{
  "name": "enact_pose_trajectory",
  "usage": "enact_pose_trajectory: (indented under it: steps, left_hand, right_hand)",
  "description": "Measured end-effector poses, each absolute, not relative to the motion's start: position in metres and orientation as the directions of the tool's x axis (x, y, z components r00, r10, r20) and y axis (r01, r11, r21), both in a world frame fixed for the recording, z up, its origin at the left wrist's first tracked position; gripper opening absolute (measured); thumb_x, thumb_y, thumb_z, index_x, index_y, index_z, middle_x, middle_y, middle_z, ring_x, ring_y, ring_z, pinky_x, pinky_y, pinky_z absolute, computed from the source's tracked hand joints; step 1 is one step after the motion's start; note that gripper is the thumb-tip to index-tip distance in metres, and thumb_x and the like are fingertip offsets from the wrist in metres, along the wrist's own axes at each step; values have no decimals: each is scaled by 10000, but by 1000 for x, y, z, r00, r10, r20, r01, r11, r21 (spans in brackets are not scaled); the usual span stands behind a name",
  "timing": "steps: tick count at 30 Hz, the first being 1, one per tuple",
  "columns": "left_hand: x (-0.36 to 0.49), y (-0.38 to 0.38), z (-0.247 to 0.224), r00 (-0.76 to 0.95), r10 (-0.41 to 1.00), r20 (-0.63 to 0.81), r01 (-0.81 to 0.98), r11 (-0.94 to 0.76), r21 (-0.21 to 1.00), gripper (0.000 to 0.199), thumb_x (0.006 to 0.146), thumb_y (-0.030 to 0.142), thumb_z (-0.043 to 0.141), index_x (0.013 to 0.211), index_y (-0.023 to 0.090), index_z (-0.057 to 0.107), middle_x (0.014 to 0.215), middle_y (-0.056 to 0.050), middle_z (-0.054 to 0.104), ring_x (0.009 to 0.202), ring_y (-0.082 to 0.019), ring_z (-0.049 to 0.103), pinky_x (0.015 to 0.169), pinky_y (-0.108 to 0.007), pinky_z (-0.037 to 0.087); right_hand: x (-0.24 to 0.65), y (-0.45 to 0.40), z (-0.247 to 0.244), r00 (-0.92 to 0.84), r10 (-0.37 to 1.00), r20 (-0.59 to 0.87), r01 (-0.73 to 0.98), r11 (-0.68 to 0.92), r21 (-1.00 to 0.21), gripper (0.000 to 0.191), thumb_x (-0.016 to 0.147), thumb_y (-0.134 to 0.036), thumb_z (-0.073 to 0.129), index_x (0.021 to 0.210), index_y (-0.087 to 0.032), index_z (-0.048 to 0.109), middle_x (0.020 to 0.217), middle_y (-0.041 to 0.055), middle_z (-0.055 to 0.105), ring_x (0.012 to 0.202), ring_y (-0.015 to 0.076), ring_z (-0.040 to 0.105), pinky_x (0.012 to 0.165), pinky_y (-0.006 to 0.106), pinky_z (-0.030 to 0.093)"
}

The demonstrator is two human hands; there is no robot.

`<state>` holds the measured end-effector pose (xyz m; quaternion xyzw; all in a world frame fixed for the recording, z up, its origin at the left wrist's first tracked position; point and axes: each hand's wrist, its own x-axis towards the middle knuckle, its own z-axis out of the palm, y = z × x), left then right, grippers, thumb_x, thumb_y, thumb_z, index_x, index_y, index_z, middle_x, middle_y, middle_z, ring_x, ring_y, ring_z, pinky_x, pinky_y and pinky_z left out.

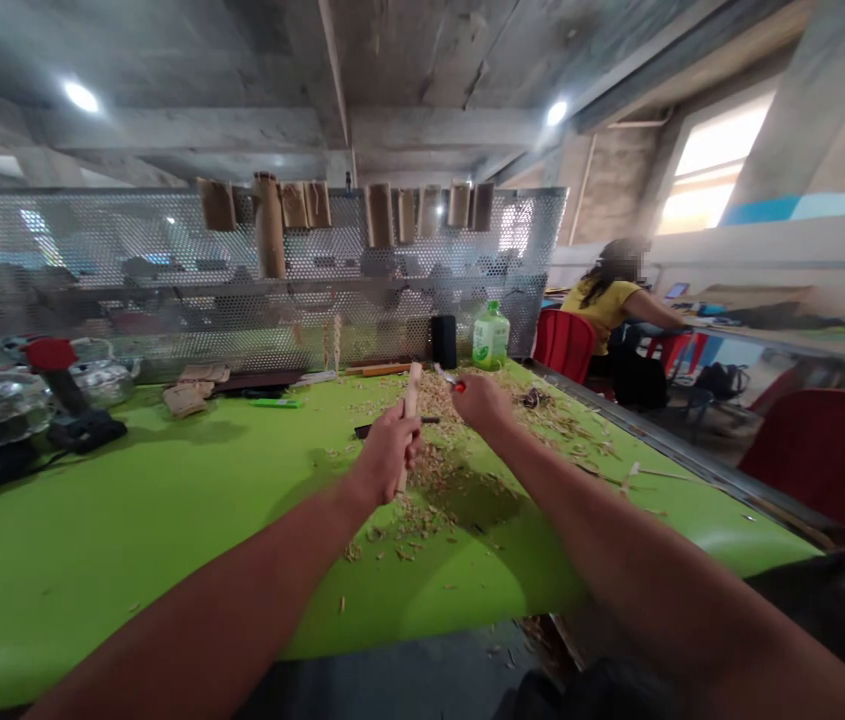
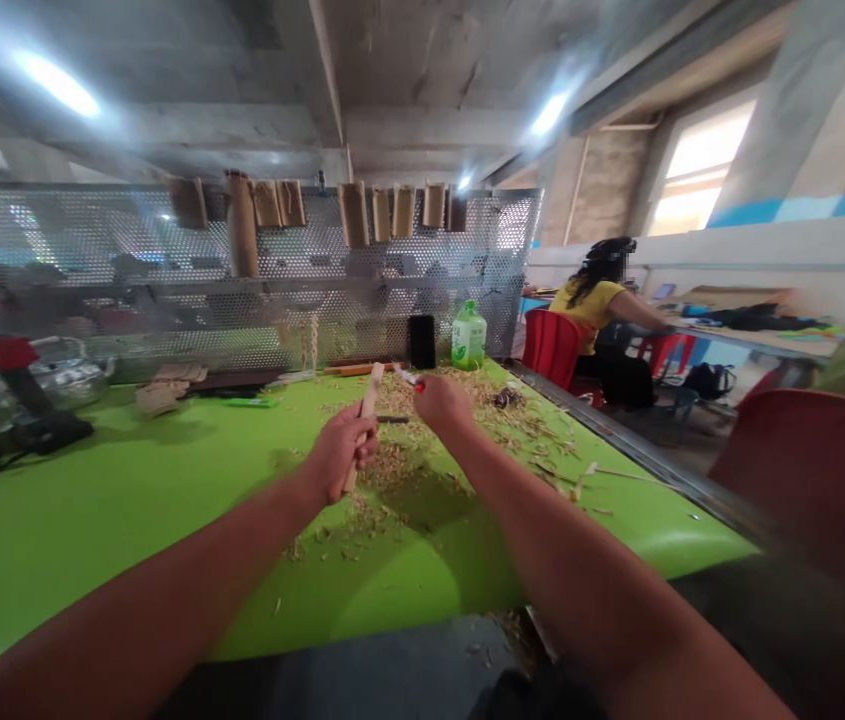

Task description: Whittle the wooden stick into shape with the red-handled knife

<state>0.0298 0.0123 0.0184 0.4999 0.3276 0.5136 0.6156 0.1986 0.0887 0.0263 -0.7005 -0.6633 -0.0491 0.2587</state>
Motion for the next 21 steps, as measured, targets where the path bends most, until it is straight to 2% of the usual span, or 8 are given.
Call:
enact_pose_trajectory:
  steps: [4, 10, 14, 21]
  left_hand:
    - [25, 28, 15, 197, 975, 101, -339, -29, 940, 200, 713, 167, 585, 833, 211, 431, 639, 82, 407, 400, -33, 339, 354, -159, 273]
    - [29, 23, 17, 175, 979, 108, -288, -54, 956, 174, 752, 174, 591, 834, 212, 442, 657, 79, 413, 398, -31, 351, 339, -154, 245]
    - [34, 16, 18, 147, 985, 89, -224, -55, 973, 136, 792, 166, 569, 868, 213, 467, 636, 87, 371, 384, -31, 298, 338, -159, 189]
    - [37, 3, 19, 249, 967, 49, -167, -7, 986, 125, 827, 181, 529, 942, 212, 492, 577, 96, 325, 384, -47, 269, 346, -165, 180]
  right_hand:
    - [170, 73, 20, -125, 918, 375, 970, 192, -147, 297, 910, -288, 479, 989, -227, 758, 942, 95, 760, 825, 201, 674, 675, 253, 415]
    - [167, 65, 21, -209, 901, 381, 970, 240, -36, 296, 936, -260, 457, 975, -204, 745, 948, 111, 754, 854, 194, 676, 717, 249, 429]
    - [173, 68, 23, -161, 914, 371, 981, 189, -41, 321, 947, -255, 431, 1011, -202, 741, 952, 134, 755, 863, 221, 695, 725, 275, 447]
    - [185, 81, 26, -16, 912, 409, 988, 77, -132, 319, 914, -225, 456, 1028, -201, 753, 960, 136, 759, 888, 238, 706, 750, 286, 460]
